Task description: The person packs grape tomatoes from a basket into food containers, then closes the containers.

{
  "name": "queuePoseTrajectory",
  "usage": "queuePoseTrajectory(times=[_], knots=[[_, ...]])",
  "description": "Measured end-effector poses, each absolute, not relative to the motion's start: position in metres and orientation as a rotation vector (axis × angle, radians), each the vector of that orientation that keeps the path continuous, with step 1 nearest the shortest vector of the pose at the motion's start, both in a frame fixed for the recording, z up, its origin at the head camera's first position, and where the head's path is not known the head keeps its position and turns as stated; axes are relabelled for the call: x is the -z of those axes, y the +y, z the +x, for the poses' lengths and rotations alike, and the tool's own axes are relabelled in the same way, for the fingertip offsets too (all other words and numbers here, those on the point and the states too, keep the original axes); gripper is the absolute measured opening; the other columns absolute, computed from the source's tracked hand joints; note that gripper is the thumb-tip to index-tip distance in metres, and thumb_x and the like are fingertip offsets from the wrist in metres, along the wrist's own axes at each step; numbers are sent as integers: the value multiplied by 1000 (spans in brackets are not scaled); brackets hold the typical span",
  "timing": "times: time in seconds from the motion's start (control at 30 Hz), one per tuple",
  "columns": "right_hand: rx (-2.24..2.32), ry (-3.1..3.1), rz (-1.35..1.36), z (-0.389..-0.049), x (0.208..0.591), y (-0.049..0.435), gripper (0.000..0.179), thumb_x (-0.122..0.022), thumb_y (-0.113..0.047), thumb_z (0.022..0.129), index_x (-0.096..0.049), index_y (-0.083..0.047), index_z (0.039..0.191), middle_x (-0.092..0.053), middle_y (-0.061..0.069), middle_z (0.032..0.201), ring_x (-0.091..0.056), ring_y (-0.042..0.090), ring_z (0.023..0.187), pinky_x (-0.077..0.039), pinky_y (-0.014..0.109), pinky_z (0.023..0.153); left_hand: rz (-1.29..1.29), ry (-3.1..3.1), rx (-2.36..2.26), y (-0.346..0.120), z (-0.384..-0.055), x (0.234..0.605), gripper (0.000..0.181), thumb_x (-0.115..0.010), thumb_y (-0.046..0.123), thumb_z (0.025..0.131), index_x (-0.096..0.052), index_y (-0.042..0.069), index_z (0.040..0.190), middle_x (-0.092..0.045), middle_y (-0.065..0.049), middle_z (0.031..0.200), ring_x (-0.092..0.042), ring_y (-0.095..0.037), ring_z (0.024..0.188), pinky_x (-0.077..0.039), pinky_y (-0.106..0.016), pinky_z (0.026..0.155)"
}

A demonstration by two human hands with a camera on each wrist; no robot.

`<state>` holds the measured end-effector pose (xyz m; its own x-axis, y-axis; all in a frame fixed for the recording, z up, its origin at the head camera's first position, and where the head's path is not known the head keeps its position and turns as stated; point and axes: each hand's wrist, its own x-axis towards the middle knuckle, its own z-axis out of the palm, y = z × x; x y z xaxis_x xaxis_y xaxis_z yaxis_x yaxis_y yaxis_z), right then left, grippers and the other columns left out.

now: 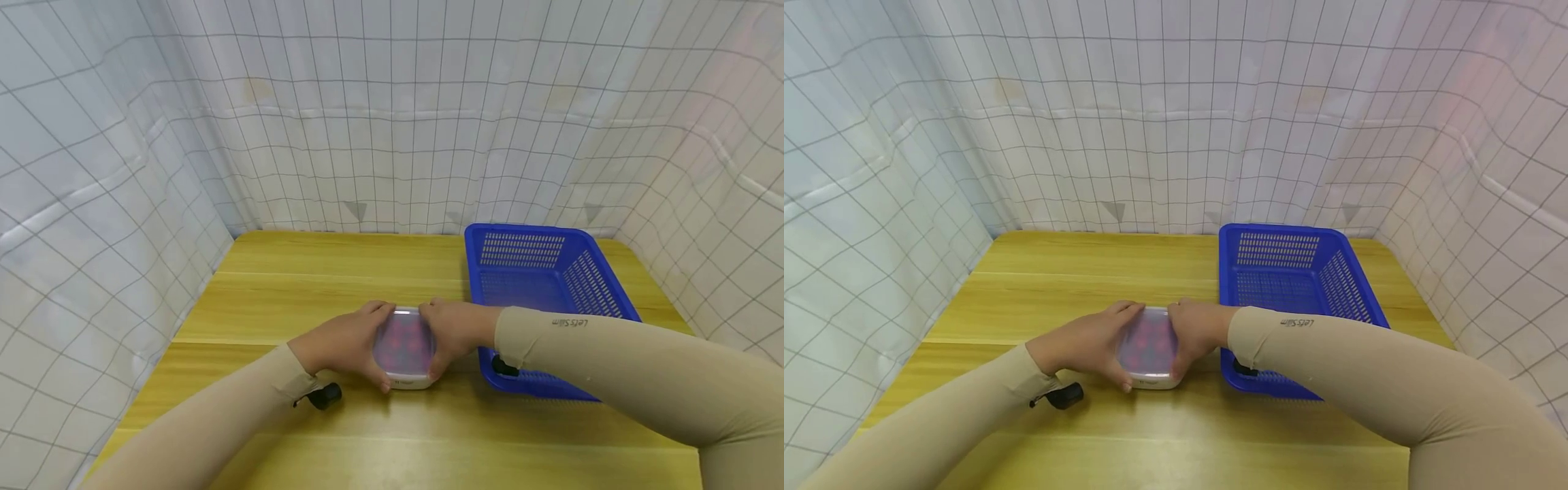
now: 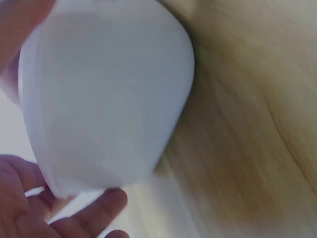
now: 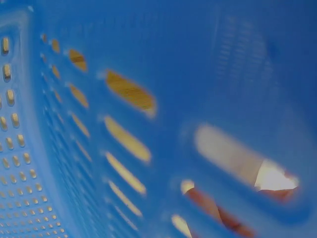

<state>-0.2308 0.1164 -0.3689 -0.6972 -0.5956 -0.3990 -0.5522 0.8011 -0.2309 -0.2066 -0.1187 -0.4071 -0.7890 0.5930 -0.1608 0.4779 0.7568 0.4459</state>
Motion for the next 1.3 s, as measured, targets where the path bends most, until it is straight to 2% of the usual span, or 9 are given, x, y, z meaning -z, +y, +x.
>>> queuePoseTrajectory(times=[0.23,0.5,0.97,1.2,1.3], knots=[[109,2549,-872,-232,368,117,108,-99,-54,65,-51,-2,146,-58,18,141,-63,29,122,-52,44,110,775,2556,-698,-129,-213,410,133,-95,58,70,-21,9,169,-31,-7,171,-52,-25,141,-47,-46,114],[90,2563,-856,-230,367,116,118,-99,-55,65,-46,0,155,-52,22,152,-59,36,133,-49,47,116,748,2595,-644,-126,-209,408,133,-98,54,67,-24,9,168,-32,-6,171,-52,-26,142,-46,-47,117],[72,2563,-872,-233,370,117,117,-98,-53,68,-44,1,157,-53,20,154,-57,34,137,-45,46,119,725,2574,-663,-128,-209,410,132,-97,53,69,-22,11,169,-35,-8,171,-52,-28,143,-45,-49,118],[84,2577,-902,-230,371,118,112,-100,-51,66,-50,1,151,-60,19,144,-61,32,129,-49,46,115,717,2586,-618,-129,-208,412,133,-95,57,70,-19,14,170,-30,-6,173,-51,-28,145,-44,-49,118],[83,2581,-896,-230,371,119,113,-100,-51,66,-49,1,153,-59,19,146,-61,32,130,-48,46,116,727,2598,-611,-128,-208,412,132,-95,57,70,-21,13,170,-30,-7,173,-50,-29,146,-44,-49,119]])
